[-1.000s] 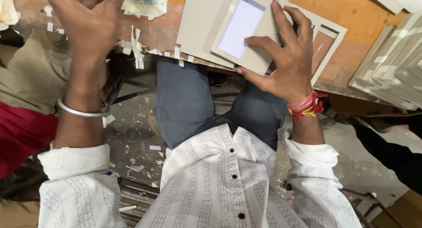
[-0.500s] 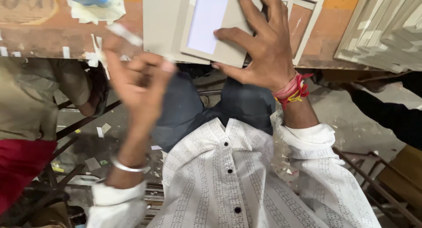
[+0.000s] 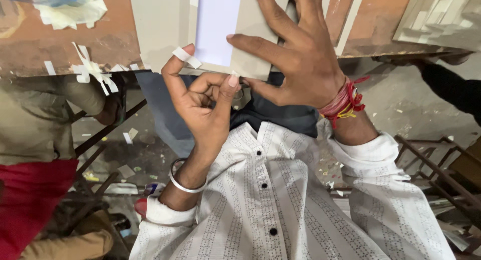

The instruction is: The person assembles small photo frames by hand. They place white paper inserts into beige cardboard frames, apply small pieces of tape to secure the inserts, and stack the completed frames on the table.

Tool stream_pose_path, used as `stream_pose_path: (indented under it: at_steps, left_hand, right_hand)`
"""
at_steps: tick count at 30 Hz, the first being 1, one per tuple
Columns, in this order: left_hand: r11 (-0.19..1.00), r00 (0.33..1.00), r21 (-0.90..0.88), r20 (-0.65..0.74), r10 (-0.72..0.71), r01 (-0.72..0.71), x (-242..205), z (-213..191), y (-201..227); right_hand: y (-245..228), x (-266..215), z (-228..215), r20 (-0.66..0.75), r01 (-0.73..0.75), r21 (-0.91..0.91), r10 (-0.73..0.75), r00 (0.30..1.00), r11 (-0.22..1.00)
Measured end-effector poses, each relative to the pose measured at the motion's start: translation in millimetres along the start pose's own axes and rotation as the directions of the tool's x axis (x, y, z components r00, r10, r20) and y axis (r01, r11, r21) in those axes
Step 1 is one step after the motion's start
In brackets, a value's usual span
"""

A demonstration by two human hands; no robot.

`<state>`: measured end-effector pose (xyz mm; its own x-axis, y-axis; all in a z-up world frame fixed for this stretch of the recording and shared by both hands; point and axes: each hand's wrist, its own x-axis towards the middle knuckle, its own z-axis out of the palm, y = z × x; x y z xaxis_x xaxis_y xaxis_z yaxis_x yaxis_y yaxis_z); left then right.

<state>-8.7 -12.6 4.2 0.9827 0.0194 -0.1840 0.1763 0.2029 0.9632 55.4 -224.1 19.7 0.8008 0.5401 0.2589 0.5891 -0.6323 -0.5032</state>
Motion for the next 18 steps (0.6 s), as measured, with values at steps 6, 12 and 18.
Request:
stream_pose_path:
  at_steps: [6,12,18]
  left_hand:
    - [0.999,0.999,0.028,-0.049,-0.016,0.018,-4,10,-6]
    - [0.994,0.993,0.105,-0.112,0.029,-0.018,3,20,-13]
    - [0.865,0.970,0.467,-0.062,0.236,-0.181,2,19,-15]
  right_hand:
    - [3,-1,6,-0.037,-0.007,0.004,0.007,0.999,1.000]
    - [10,-2,0,-0.038,0.054,-0.010,-0.054,0.998,0.998]
    - [6,3,-3,-0.076,0.058,-0.011,-0.059,0.995,0.998]
